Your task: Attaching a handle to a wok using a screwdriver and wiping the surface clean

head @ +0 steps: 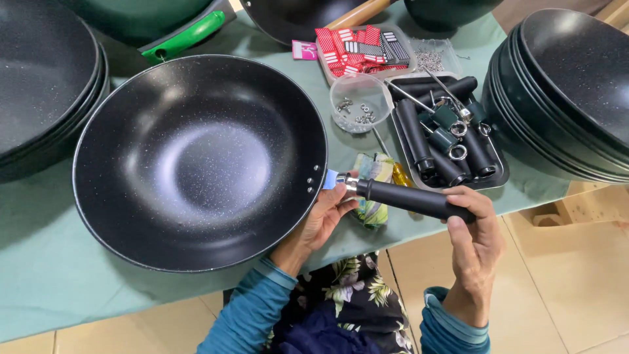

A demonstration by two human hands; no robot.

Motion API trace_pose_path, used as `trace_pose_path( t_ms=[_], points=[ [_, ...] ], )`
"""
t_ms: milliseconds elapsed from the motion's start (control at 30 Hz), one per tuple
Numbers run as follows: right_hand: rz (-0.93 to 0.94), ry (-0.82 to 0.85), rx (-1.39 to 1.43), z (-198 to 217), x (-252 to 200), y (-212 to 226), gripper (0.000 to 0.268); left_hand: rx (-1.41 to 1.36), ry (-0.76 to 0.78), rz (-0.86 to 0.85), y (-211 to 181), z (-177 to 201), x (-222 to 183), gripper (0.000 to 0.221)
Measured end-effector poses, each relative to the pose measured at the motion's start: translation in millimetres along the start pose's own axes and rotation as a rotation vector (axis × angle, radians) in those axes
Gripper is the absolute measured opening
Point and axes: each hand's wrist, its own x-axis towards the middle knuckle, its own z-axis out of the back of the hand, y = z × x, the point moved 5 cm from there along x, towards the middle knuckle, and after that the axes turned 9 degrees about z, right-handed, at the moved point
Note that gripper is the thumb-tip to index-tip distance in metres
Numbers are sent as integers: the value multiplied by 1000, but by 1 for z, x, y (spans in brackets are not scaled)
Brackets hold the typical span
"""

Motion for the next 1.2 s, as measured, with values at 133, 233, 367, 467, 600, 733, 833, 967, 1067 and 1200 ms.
trace_pose_path(
  t_ms=[133,233,367,467,600,733,833,967,1067,1200],
  points=[
    [43,35,9,-4,5,0,35,-5,0,-3,-6,-6,-3,16],
    [26,-17,57,3,-5,-23,44,11,5,10,-9,-14,-9,13],
    [87,-53,47,4,-7,-46,45,34,18,21,-11,-15,-10,17],
    [62,-121,122,-5,-12,-49,45,38,25,24,-7,-12,-9,18],
    [-76,-209,274,-6,-22,-60,47,53,21,26,-9,-16,-11,17],
    [-159,-214,347,-7,-23,-60,46,42,26,28,-6,-12,-9,16],
    [-185,-214,419,-11,-23,-64,44,27,23,25,1,-1,-3,17],
    [-132,-193,356,-13,-15,-49,53,23,19,35,-3,-5,-6,18],
    [-107,-204,317,-10,-21,-60,58,33,19,32,-10,-15,-11,16],
    [-177,-269,307,-10,-37,-75,54,25,14,23,-15,-19,-15,16]
  ],
)
